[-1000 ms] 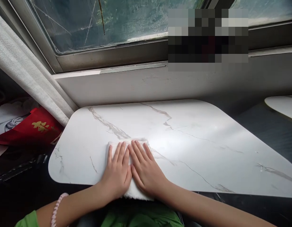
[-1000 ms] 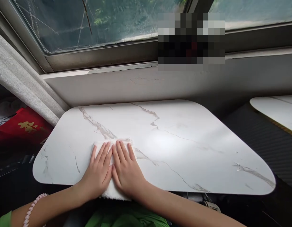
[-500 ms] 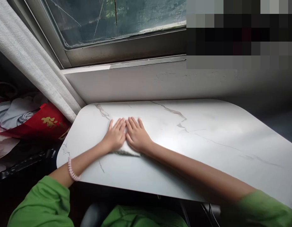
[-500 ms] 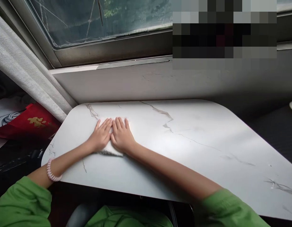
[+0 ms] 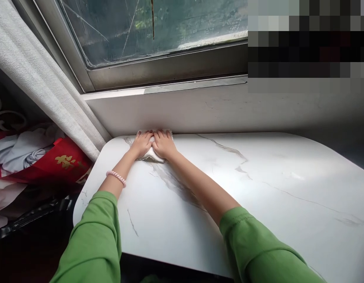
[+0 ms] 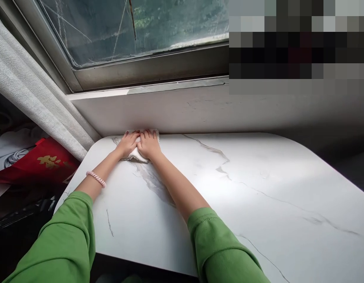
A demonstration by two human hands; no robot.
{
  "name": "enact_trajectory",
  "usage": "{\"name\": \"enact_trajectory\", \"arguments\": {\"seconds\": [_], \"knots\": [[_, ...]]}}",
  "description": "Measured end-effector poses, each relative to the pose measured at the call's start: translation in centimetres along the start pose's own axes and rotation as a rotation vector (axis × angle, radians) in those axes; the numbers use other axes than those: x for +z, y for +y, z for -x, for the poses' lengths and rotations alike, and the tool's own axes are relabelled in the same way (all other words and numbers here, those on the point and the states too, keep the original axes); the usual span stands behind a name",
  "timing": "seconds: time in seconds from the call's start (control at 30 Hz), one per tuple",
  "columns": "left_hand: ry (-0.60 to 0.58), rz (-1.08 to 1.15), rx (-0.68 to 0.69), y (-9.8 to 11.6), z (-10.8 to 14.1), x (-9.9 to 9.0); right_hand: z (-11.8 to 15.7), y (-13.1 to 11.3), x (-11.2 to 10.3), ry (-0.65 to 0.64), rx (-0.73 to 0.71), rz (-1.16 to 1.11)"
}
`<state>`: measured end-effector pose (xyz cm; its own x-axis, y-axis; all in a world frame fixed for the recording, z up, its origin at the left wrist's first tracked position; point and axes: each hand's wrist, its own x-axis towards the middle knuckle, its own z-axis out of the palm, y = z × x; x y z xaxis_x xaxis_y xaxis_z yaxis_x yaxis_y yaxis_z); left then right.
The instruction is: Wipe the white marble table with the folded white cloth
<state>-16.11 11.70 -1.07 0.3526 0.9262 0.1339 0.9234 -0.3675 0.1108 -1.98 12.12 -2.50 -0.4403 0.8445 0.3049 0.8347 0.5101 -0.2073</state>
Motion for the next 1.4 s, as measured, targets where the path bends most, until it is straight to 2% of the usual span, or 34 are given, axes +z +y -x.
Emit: {"name": "enact_trajectory", "arguments": {"seconds": [0.2,0.33,0.47,0.7,0.8,0.9,1.03,1.17,1.27,1.4], "knots": [[-0.005,-0.005,-0.017,0.9,1.1,-0.2,1.4,-0.5,-0.5,-0.019,0.006,0.02],[-0.045,-0.003,-0.009,2.7,3.9,-0.8,4.2,-1.5,-1.3,-0.034,-0.016,0.029],[-0.062,-0.008,0.019,5.2,9.3,-1.4,9.1,-3.6,-2.6,-0.043,-0.051,0.025],[-0.003,0.005,0.073,9.4,21.3,-3.0,19.2,-8.8,-5.2,-0.066,-0.201,-0.103],[0.01,0.001,0.059,10.5,24.9,-3.8,21.6,-10.4,-5.9,-0.078,-0.298,-0.173],[0.023,-0.003,0.032,11.1,26.6,-4.1,22.4,-11.2,-6.4,-0.109,-0.343,-0.23],[-0.006,0.029,0.011,11.0,26.7,-4.1,22.0,-11.3,-6.7,-0.16,-0.348,-0.277],[-0.035,0.067,-0.028,9.0,24.9,-4.0,19.5,-11.1,-6.0,-0.178,-0.349,-0.283],[-0.036,0.082,-0.06,5.9,21.8,-3.8,15.7,-10.8,-4.7,-0.171,-0.301,-0.266],[-0.041,0.069,-0.099,0.7,15.5,-3.4,8.9,-10.2,-2.2,-0.147,-0.205,-0.206]]}}
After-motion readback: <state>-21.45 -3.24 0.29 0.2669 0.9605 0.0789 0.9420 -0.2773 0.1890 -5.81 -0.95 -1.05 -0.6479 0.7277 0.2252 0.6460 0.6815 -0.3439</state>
